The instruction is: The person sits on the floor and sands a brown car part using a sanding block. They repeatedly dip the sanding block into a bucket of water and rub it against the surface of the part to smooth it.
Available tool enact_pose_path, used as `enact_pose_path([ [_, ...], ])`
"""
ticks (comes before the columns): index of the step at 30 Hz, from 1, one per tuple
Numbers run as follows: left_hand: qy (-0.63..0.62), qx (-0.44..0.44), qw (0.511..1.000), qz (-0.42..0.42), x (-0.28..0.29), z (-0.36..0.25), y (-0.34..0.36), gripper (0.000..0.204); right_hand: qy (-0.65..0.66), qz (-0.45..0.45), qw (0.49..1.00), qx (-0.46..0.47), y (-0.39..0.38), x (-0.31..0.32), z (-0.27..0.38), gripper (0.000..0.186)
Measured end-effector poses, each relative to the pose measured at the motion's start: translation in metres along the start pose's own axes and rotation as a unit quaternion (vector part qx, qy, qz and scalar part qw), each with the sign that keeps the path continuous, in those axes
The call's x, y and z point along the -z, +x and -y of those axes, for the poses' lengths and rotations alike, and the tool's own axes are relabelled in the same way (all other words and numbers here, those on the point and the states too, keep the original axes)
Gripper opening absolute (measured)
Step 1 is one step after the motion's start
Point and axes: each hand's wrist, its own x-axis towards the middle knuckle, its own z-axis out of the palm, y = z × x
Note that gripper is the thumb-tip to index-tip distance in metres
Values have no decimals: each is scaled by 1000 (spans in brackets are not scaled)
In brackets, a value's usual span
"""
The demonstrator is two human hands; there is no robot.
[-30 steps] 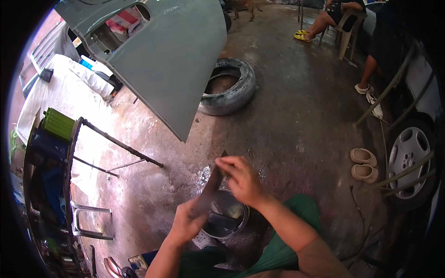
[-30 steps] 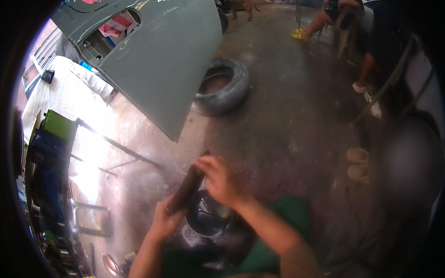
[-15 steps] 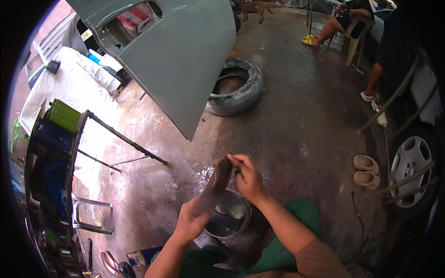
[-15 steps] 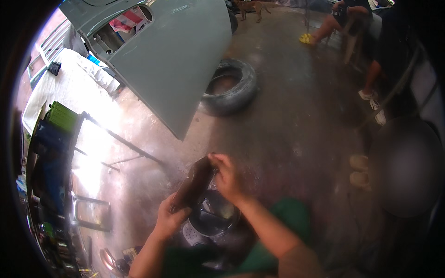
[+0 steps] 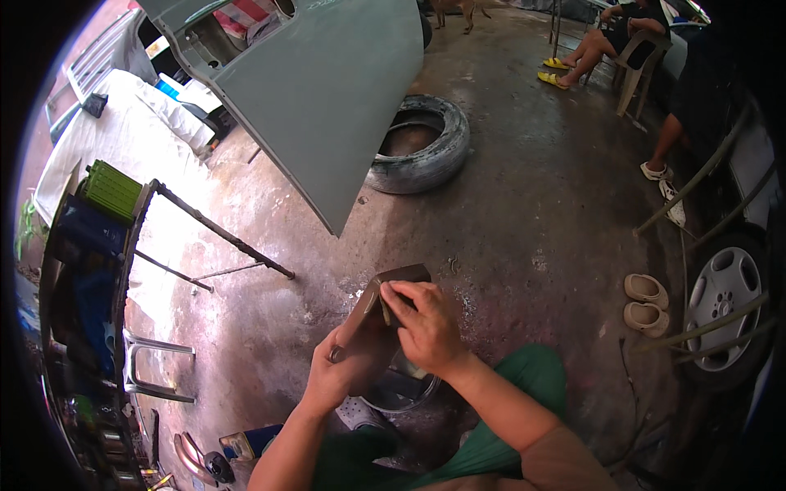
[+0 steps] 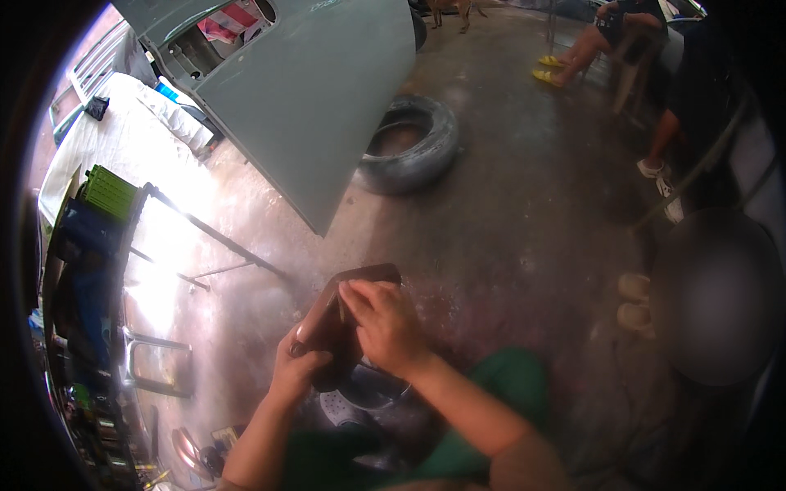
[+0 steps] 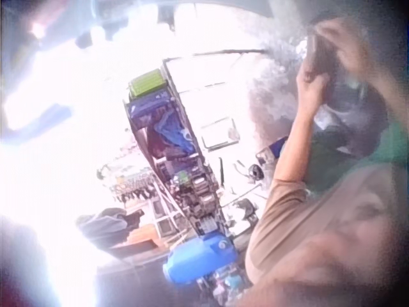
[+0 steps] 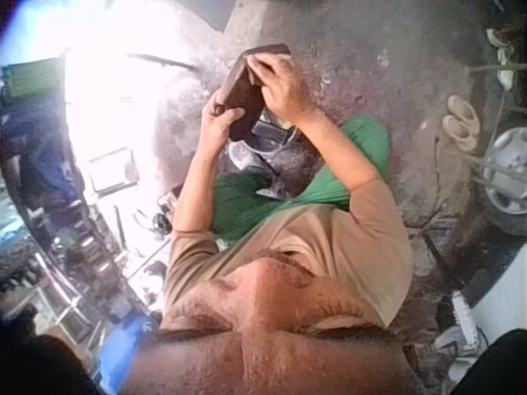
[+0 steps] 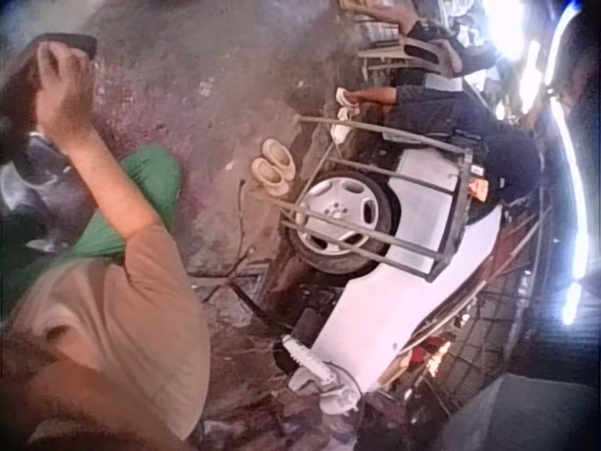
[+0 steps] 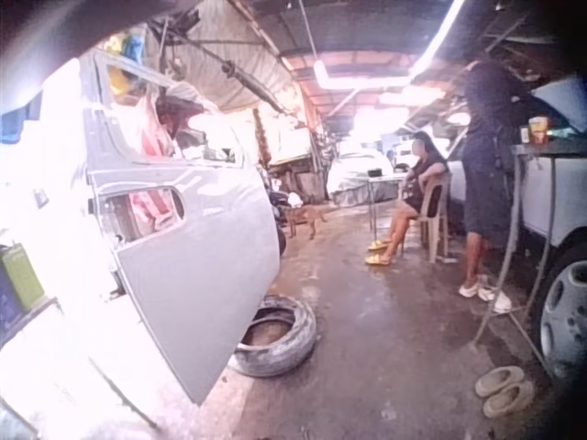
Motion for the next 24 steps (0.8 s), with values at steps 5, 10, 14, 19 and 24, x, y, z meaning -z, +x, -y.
enact_pose_path([
  [5, -3, -16, 1000, 9, -5, -13, -2, 50, -19, -24, 994, -105, -14, -8, -50, 61],
  [10, 6, 20, 1000, -1, -13, -12, 4, 49, -18, 10, 1000, 19, -10, -6, 8, 63],
  [14, -9, 0, 1000, -8, -13, -18, -1, 46, -26, -42, 992, -115, -11, -9, -39, 57],
  [19, -2, 77, 996, -36, -16, -19, 5, 61, -38, -6, 997, 62, -13, -20, 21, 50],
  [24, -13, 23, 999, -32, -13, -13, 0, 48, -71, -7, 997, -38, -12, -15, -26, 53],
])
